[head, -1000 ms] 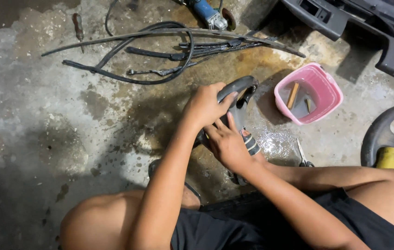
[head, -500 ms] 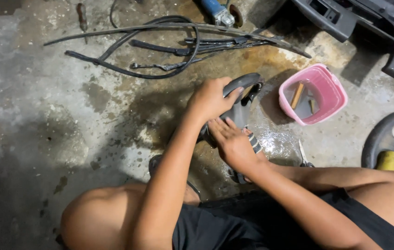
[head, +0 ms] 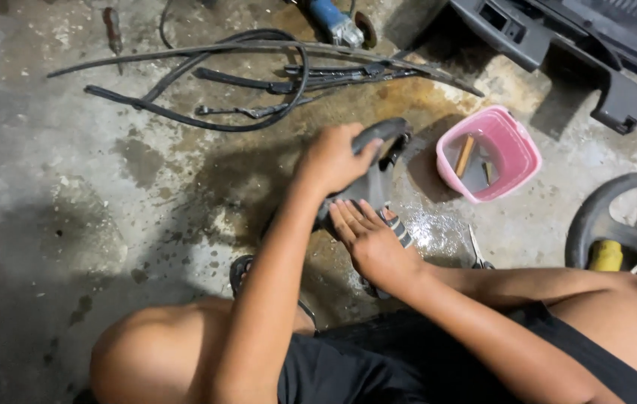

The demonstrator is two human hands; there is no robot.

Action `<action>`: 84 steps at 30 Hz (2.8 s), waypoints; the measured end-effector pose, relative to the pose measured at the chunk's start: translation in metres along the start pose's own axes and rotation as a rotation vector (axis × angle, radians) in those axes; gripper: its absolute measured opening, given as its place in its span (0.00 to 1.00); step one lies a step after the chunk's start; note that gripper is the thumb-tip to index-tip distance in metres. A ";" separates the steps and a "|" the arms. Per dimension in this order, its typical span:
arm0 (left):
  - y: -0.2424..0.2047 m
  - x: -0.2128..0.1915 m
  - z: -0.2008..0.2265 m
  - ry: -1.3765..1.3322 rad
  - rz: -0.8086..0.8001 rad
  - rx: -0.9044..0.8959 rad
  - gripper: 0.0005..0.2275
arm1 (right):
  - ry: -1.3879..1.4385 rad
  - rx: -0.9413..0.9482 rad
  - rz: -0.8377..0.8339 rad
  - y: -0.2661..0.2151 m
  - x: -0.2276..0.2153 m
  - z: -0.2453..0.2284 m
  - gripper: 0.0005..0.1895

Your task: Wet sanding a steering wheel center component using sandpaper and a bucket of water on a garage floor.

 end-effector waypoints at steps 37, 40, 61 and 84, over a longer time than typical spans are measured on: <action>0.020 0.006 -0.003 0.107 0.029 0.008 0.14 | 0.115 -0.021 0.053 -0.002 0.013 0.022 0.26; 0.019 0.006 -0.009 0.157 0.018 -0.024 0.15 | 0.179 0.010 0.016 0.020 0.024 0.026 0.28; 0.024 0.005 -0.005 0.118 0.078 0.067 0.14 | -0.003 -0.053 -0.127 -0.014 0.017 0.034 0.34; 0.022 0.006 -0.005 0.148 0.107 0.081 0.15 | 0.276 0.198 -0.007 0.012 0.021 0.041 0.22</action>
Point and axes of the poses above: each hand's wrist, its own y-axis towards the middle knuckle, its own x-axis out of the palm, z = x × y, the point moved 7 cm from there along y, towards the middle knuckle, and after that the axes turned 9 degrees about -y, right-handed, at the moved point
